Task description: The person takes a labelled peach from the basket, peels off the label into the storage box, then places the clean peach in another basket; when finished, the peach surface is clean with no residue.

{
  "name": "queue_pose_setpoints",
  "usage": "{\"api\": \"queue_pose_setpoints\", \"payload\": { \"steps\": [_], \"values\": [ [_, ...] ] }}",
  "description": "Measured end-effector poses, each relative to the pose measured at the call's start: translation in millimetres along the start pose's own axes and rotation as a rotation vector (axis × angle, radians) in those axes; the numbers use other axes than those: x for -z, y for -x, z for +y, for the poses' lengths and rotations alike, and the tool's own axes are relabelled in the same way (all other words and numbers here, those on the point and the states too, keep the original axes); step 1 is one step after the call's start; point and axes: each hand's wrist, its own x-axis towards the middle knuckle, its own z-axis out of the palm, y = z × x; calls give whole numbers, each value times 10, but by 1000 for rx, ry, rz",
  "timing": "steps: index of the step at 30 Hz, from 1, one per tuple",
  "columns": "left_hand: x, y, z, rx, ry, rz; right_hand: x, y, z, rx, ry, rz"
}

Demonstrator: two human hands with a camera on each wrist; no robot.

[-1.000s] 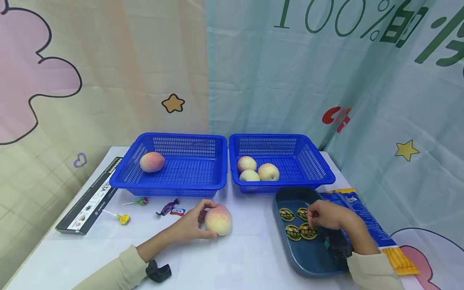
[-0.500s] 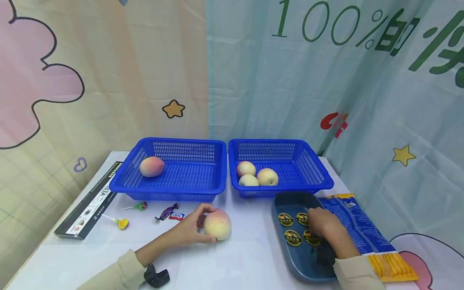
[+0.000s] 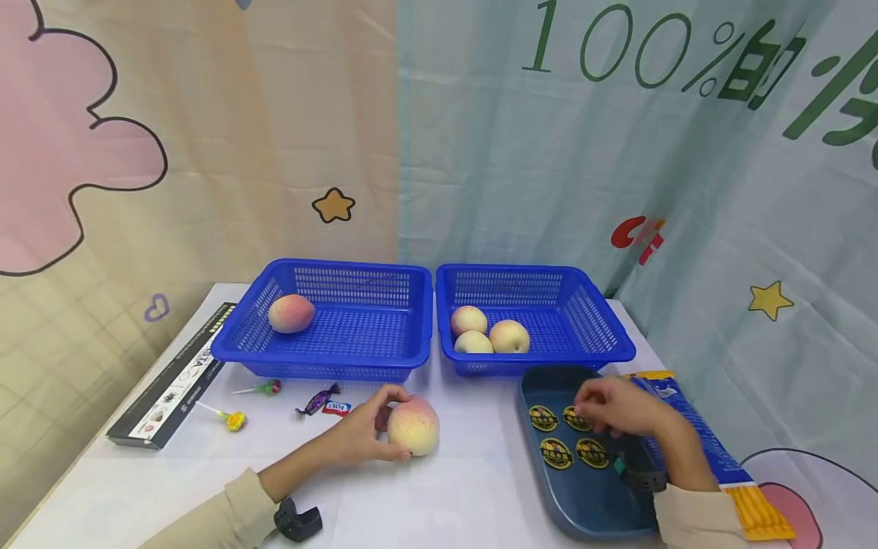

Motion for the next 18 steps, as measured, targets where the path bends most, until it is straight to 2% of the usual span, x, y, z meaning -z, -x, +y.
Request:
{"api": "queue_pose_setpoints", "payload": {
  "steps": [2, 3, 5, 7, 8, 10, 13, 16, 18],
  "values": [
    [9, -17, 17, -9, -2, 0, 168, -6, 32, 107, -46, 171],
    [13, -26, 33, -12, 0, -1, 247, -15, 62, 131, -51, 278],
    [12, -50, 55, -27, 5, -10, 383, -49, 163, 127, -24, 460],
    [-1, -78, 90, -42, 13, -28, 492, -93, 303, 81, -28, 519],
    [-14, -95, 115, -50, 14, -36, 530, -115, 385, 36, -35, 504],
    [-37, -141, 192, -73, 7, -49, 575, -160, 556, -57, -51, 424],
    [-42, -269, 389, -129, -11, -47, 571, -202, 754, -139, -82, 307],
    [19, -488, 659, -198, -24, -18, 532, -221, 848, -158, -111, 264],
    [85, -689, 845, -248, -10, 1, 509, -237, 862, -152, -119, 265]
  ]
}}
